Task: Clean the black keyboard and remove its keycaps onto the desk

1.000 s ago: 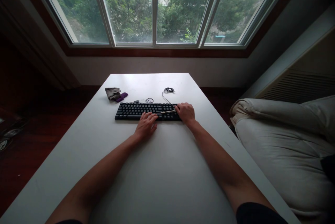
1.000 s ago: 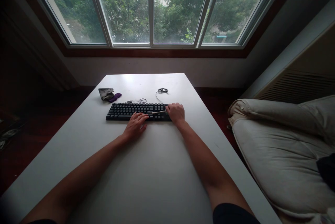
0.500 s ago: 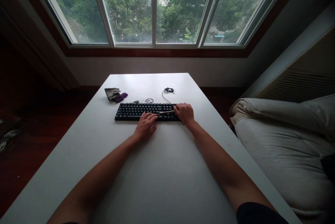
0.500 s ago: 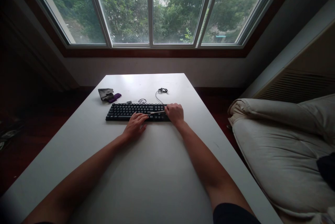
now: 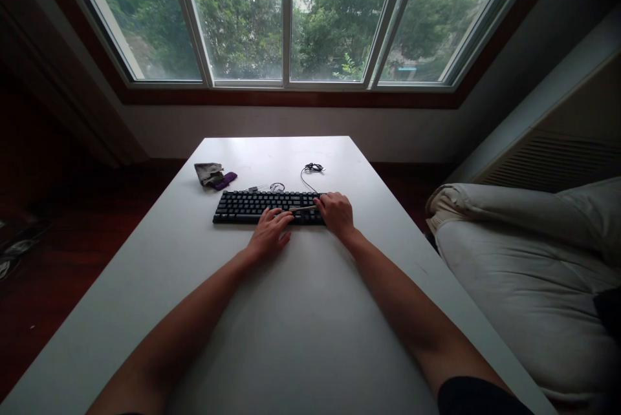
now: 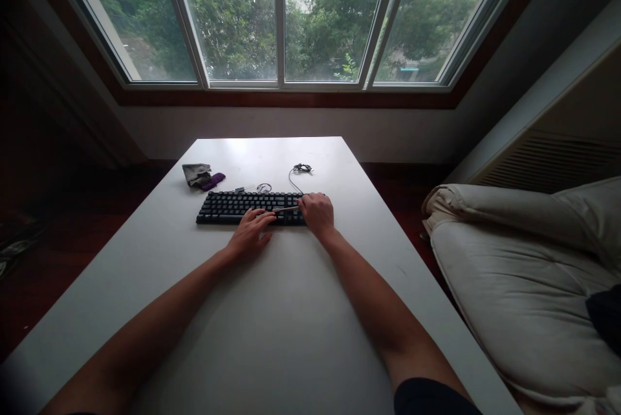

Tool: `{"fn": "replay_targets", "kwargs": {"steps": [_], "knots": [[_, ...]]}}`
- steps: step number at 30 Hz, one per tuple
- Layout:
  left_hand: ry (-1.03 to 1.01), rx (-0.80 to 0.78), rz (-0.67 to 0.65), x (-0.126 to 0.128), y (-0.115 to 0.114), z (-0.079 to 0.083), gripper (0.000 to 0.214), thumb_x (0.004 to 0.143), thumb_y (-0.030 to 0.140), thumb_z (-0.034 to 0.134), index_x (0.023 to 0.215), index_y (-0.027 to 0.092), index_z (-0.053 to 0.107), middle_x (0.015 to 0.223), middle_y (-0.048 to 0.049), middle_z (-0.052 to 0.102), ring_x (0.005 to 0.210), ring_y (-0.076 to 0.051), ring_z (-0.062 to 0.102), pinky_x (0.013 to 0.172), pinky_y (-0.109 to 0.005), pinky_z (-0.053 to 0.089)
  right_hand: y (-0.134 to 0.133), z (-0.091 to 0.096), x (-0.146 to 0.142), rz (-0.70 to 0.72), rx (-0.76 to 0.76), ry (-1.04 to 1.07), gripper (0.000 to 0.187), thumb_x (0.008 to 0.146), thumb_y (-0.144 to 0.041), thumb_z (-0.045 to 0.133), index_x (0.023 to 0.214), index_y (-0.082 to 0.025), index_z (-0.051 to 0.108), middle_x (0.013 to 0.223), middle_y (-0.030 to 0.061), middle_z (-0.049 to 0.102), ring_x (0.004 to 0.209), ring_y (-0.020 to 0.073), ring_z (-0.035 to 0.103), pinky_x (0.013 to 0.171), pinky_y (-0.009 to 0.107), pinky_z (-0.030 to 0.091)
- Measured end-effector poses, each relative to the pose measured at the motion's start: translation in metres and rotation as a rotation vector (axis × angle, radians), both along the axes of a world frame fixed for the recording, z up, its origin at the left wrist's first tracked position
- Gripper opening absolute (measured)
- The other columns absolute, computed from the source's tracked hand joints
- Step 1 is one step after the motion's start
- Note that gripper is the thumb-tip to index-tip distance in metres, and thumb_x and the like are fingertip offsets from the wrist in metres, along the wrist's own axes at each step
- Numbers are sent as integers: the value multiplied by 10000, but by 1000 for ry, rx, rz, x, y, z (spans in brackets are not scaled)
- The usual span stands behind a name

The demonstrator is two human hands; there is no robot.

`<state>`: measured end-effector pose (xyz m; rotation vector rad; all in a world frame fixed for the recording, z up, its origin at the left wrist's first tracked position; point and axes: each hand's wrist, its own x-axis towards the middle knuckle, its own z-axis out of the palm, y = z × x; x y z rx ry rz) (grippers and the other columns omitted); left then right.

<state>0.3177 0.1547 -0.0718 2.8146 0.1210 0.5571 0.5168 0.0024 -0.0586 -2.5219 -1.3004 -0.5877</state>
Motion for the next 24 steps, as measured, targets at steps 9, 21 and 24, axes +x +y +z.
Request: {"fn": "replay_targets", "kwargs": {"steps": [9, 21, 24], "knots": [[-8, -5, -6, -3, 2, -1, 461, 881, 236, 549, 1341, 255, 563, 1415, -43, 558, 1364, -269, 396, 1215, -555, 187, -17, -4, 30, -78, -38, 26, 386, 1013, -366, 383, 826, -186, 669, 901, 99, 692, 877, 230, 527, 805, 353, 269], [-35, 13, 33, -8, 9, -4, 451, 881, 237, 550, 1331, 251, 567, 1469, -69, 490, 1400, -274, 363, 1211, -548, 201, -15, -2, 31, -116, -53, 37, 374, 987, -348, 408, 828, -193, 709, 892, 108, 711, 867, 237, 532, 802, 371, 281], [-38, 11, 38, -8, 10, -5, 452, 877, 232, 553, 1328, 250, 569, 1464, -66, 496, 1398, -272, 363, 1212, -547, 200, -21, 1, 44, -166, -98, 105, 354, 963, -353, 445, 798, -200, 718, 850, 100, 711, 856, 235, 536, 776, 365, 285]]}}
